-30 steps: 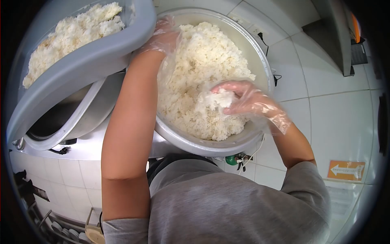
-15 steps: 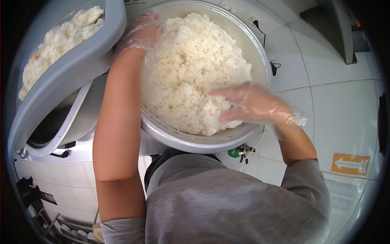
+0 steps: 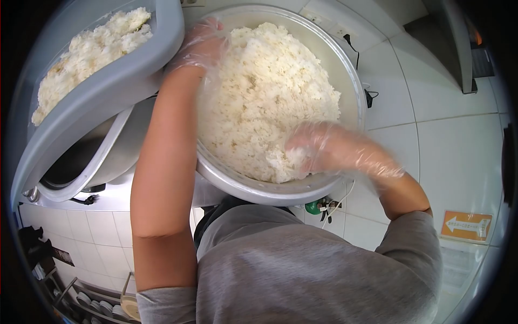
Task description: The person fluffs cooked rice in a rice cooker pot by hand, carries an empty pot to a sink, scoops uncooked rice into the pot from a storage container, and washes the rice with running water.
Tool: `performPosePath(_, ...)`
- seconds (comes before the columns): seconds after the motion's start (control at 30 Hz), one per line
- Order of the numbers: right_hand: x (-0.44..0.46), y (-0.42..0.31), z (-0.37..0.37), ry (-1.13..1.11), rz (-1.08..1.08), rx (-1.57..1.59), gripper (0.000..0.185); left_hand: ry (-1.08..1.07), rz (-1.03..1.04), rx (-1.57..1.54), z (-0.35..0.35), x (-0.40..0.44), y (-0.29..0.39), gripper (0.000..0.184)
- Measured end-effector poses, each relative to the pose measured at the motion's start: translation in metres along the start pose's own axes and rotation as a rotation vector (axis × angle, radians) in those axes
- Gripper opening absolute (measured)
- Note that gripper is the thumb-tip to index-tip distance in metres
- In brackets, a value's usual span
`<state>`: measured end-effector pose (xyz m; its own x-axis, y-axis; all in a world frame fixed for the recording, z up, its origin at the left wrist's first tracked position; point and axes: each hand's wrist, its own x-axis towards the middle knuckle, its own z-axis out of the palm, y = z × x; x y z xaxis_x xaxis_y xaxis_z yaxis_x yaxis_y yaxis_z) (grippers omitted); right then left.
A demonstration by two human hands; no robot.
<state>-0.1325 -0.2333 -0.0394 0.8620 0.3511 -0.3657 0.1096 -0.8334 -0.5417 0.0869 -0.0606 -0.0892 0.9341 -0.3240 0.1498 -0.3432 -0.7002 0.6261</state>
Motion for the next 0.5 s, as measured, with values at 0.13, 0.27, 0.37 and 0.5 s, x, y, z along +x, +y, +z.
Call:
performPosePath(0.13,0.007,0.004,0.009,-0.093,0.05,-0.059,0.018,-0.01,0.019,0.017,-0.003,-0.002,0.003,0.034)
performPosePath(0.27,0.014,-0.004,0.001,-0.167,0.214,-0.143,0.015,0.017,0.227,0.229,0.008,0.003,-0.005,0.031)
performPosePath(0.37,0.016,0.005,0.004,-0.154,0.078,-0.214,0.012,0.123,0.267,0.252,0.038,0.017,-0.023,0.028)
performPosePath(0.5,0.034,-0.067,-0.069,-0.139,0.007,-0.16,0.008,0.091,0.105,0.186,0.035,0.019,-0.015,0.028)
